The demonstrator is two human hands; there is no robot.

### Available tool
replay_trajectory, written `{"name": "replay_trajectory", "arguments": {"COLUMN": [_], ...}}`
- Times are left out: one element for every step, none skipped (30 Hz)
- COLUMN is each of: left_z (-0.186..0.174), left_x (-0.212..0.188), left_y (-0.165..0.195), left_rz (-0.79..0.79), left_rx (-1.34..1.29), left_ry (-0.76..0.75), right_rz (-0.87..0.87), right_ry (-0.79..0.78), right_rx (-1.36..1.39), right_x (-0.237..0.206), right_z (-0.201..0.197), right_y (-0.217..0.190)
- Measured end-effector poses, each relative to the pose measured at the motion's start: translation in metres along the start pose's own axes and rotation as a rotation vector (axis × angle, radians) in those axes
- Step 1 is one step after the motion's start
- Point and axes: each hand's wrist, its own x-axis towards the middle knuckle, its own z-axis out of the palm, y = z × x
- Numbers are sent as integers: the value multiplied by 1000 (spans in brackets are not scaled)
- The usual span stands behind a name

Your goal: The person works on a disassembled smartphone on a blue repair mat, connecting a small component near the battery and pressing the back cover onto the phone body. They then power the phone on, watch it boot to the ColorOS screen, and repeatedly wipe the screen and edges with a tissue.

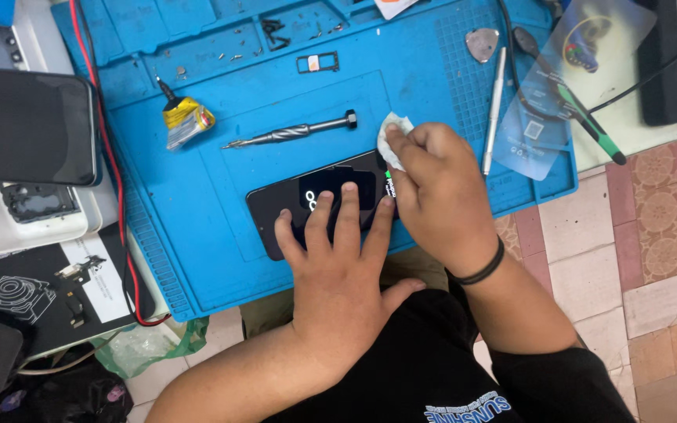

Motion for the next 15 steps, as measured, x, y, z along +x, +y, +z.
{"name": "replay_trajectory", "arguments": {"left_z": [0,1,1,1,0,-1,-1,-2,-3,-4,-4,-5,-5,-5,-6], "left_x": [-1,-1,0,0,1,1,2,2,3,3,2,1,0,-2,-4], "left_y": [0,-1,-2,-3,-4,-5,-5,-4,-4,-3,-3,-3,-2,-2,-3], "left_rz": [-6,-9,-18,-9,-4,3,-7,-9,-9,-3,0,-3,-6,-14,-22], "left_rx": [-9,-21,-33,-25,-16,-8,-8,-6,-7,-16,-23,-33,-38,-40,-45], "left_ry": [-2,4,11,3,-9,-23,-35,-50,-69,-64,-57,-49,-46,-42,-36], "right_rz": [13,21,25,71,120,170,149,132,121,113,102,87,70,48,25], "right_ry": [-15,-27,-43,-64,-89,-113,-105,-92,-79,-90,-101,-118,-159,-202,-247], "right_rx": [-11,-28,-44,-44,-41,-38,-43,-48,-54,-40,-24,-8,7,25,41], "right_x": [-3,-13,-24,-35,-47,-54,-55,-54,-52,-45,-32,-21,-13,-5,2], "right_z": [-2,-7,-13,-18,-23,-24,-23,-21,-20,-18,-15,-14,-17,-23,-28], "right_y": [-5,-13,-20,-28,-35,-37,-35,-32,-27,-20,-10,-2,3,7,9]}}
